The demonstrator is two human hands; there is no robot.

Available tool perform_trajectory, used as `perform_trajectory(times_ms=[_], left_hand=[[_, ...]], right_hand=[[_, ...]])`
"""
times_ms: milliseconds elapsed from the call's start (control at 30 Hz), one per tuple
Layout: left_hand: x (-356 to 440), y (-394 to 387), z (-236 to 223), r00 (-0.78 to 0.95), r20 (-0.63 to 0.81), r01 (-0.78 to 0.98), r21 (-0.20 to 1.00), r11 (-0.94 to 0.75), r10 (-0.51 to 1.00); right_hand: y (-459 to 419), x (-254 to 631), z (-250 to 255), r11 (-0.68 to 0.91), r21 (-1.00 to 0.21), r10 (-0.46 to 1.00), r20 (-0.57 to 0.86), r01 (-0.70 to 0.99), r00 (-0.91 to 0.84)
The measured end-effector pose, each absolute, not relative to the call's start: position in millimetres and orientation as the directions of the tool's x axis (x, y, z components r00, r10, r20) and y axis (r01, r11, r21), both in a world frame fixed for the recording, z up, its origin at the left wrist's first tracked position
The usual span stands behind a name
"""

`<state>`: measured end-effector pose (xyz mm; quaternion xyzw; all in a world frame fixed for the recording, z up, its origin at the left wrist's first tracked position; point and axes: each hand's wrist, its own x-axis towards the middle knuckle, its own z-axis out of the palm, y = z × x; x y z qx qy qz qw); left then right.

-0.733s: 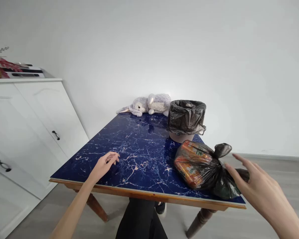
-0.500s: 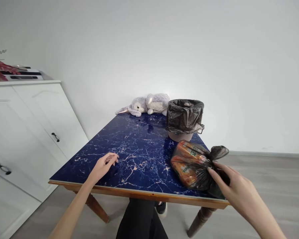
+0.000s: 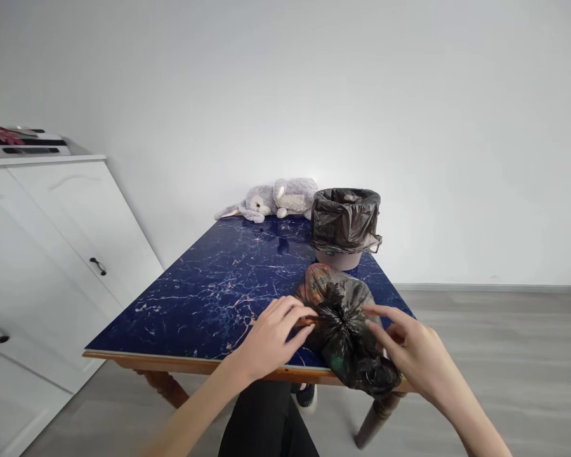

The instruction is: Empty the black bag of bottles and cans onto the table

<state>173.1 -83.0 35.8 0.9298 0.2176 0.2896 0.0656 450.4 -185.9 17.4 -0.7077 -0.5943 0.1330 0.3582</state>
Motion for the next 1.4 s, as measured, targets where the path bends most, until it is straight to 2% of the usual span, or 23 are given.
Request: perform_trajectory(times_ms=[100, 200, 300, 367, 433, 533, 700, 767, 833, 933, 1067, 1133, 1200, 1267, 1333, 1400], left_hand=[[197.3, -82.7, 34.9, 0.77, 0.506, 0.404, 0.086, -0.911, 0.389], [208.9, -77.1, 30.7, 0.782, 0.513, 0.428, -0.028, -0.903, 0.354], [208.4, -70.4, 27.1, 0.761, 0.565, 0.435, -0.08, -0.897, 0.319], [201.7, -65.9, 26.7, 0.726, 0.616, 0.436, -0.068, -0.897, 0.306], [191.4, -60.2, 28.2, 0.661, 0.672, 0.456, -0.006, -0.89, 0.334], [173.2, -45.9, 31.8, 0.516, 0.721, 0.517, 0.168, -0.839, 0.462], [149.1, -4.2, 27.4, 0.256, 0.625, 0.527, 0.549, -0.649, 0.737], [144.0, 9.6, 22.6, 0.173, 0.59, 0.523, 0.623, -0.581, 0.788], [141.2, 15.0, 20.0, 0.124, 0.582, 0.53, 0.645, -0.55, 0.803], [139.7, 6.7, 23.6, 0.182, 0.643, 0.504, 0.589, -0.632, 0.744], [141.3, -10.8, 34.3, 0.501, 0.673, 0.452, 0.333, -0.828, 0.544], [143.3, -12.8, 36.3, 0.582, 0.656, 0.455, 0.228, -0.861, 0.481], [144.9, -10.2, 35.9, 0.569, 0.684, 0.472, 0.182, -0.862, 0.456], [144.9, -4.2, 34.7, 0.498, 0.724, 0.507, 0.204, -0.837, 0.478], [142.4, 5.2, 34.3, 0.375, 0.733, 0.548, 0.318, -0.773, 0.567], [137.7, 18.5, 34.7, 0.214, 0.677, 0.552, 0.51, -0.659, 0.704]], right_hand=[[-175.9, 447.9, 16.6, 0.11, -0.636, 0.957, 0.276, 0.764, 0.092], [-166.9, 437.0, 15.4, 0.169, -0.555, 0.937, 0.347, 0.815, 0.042], [-162.3, 428.0, 17.3, 0.19, -0.476, 0.917, 0.398, 0.859, 0.018], [-162.5, 425.8, 21.7, 0.22, -0.464, 0.909, 0.418, 0.858, -0.007], [-164.9, 425.8, 27.1, 0.235, -0.477, 0.897, 0.443, 0.847, 0.0], [-169.4, 424.4, 32.2, 0.208, -0.519, 0.872, 0.482, 0.829, 0.083], [-166.8, 407.6, 27.1, 0.164, -0.636, 0.841, 0.49, 0.754, 0.23], [-161.5, 398.1, 23.8, 0.182, -0.678, 0.826, 0.498, 0.712, 0.263], [-155.5, 389.5, 21.8, 0.222, -0.687, 0.797, 0.537, 0.692, 0.277], [-148.2, 380.8, 22.6, 0.265, -0.599, 0.771, 0.602, 0.755, 0.207], [-142.3, 377.7, 28.4, 0.243, -0.354, 0.786, 0.618, 0.903, 0.031], [-141.2, 378.4, 31.6, 0.256, -0.302, 0.766, 0.643, 0.918, -0.003], [-142.1, 379.5, 34.2, 0.292, -0.354, 0.741, 0.671, 0.888, 0.024], [-145.0, 381.2, 36.1, 0.318, -0.494, 0.72, 0.681, 0.809, 0.133], [-148.6, 383.4, 37.2, 0.306, -0.682, 0.717, 0.624, 0.664, 0.31], [-151.7, 385.7, 37.7, 0.271, -0.836, 0.719, 0.505, 0.478, 0.476]])
